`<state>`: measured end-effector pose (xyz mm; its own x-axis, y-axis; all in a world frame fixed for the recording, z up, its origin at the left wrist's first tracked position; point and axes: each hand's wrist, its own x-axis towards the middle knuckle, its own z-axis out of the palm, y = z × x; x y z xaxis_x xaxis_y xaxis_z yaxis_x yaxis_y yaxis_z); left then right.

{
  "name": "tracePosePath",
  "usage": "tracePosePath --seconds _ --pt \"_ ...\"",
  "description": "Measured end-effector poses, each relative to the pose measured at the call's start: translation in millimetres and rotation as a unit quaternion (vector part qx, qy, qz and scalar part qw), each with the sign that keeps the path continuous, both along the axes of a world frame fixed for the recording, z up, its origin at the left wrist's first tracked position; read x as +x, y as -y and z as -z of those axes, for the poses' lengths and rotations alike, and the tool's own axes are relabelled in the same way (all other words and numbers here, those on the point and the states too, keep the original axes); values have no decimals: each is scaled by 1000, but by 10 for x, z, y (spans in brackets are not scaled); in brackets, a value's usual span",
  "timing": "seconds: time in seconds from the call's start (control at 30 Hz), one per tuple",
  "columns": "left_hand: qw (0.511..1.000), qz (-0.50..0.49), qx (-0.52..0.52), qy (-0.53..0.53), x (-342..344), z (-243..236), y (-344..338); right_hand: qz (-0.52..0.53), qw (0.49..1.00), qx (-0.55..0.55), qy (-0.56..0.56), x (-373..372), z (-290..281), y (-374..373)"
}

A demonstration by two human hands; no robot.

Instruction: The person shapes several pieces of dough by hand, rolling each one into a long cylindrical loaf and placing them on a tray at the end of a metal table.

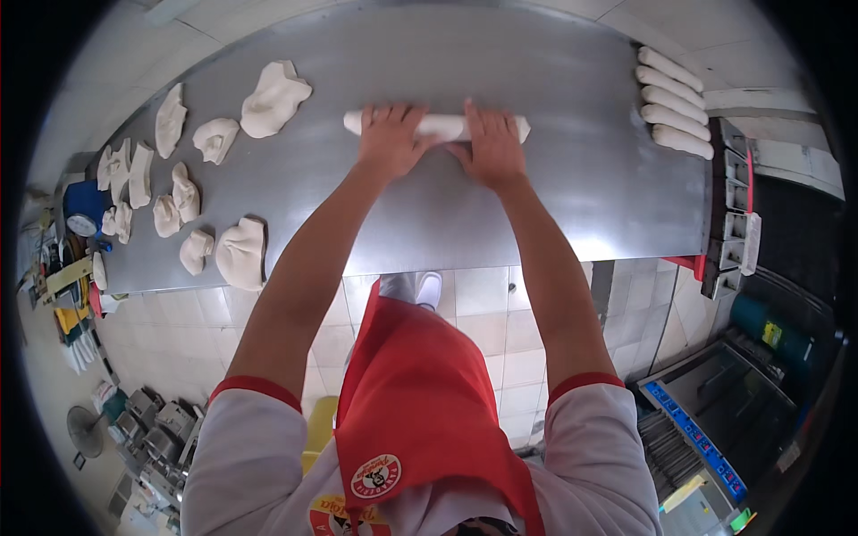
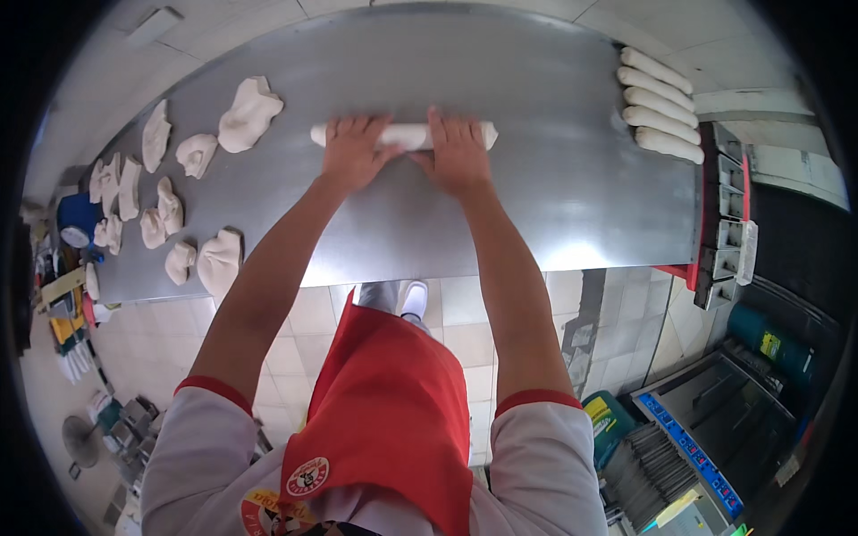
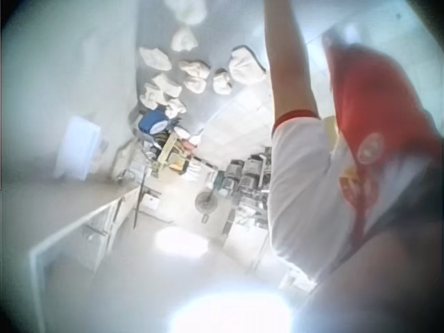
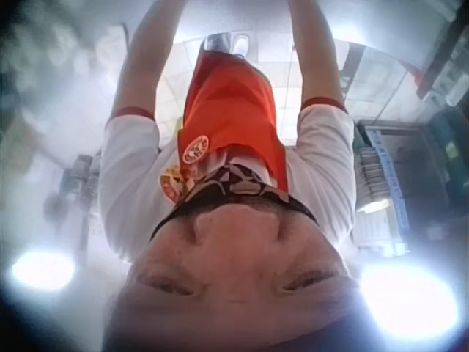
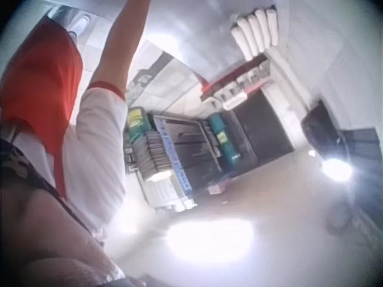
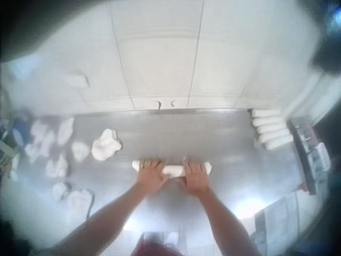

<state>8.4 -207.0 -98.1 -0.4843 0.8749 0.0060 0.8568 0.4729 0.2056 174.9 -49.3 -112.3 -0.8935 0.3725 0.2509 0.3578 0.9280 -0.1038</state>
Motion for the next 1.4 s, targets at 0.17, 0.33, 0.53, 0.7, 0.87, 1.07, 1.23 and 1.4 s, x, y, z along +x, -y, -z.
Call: tracePosePath --seconds 0.17,0.33,0.53,0.7,0.87,1.07,1.23,1.4 --pt "999 44 -25 1 225 -436 739 -41 990 -83 107 429 -460 425" --pt "997 79 -5 4 917 -161 1218 23 998 -59 -8 1295 -250 1226" --pt "977 -10 203 70 1696 43 765 87 970 -191 -125 1232 -161 1577" --pt "979 -93 156 -90 1742 648 247 188 965 -135 -127 1120 213 1390" --pt "984 -53 129 -112 1194 310 -318 265 950 -108 -125 653 211 732" --pt "973 -43 203 -96 663 222 -906 233 936 -138 -226 287 87 7" --pt "983 -114 137 -38 1309 260 -306 69 984 -127 -107 938 69 337" --pt "990 -53 100 78 1341 -28 547 179 976 -100 -78 987 -64 948"
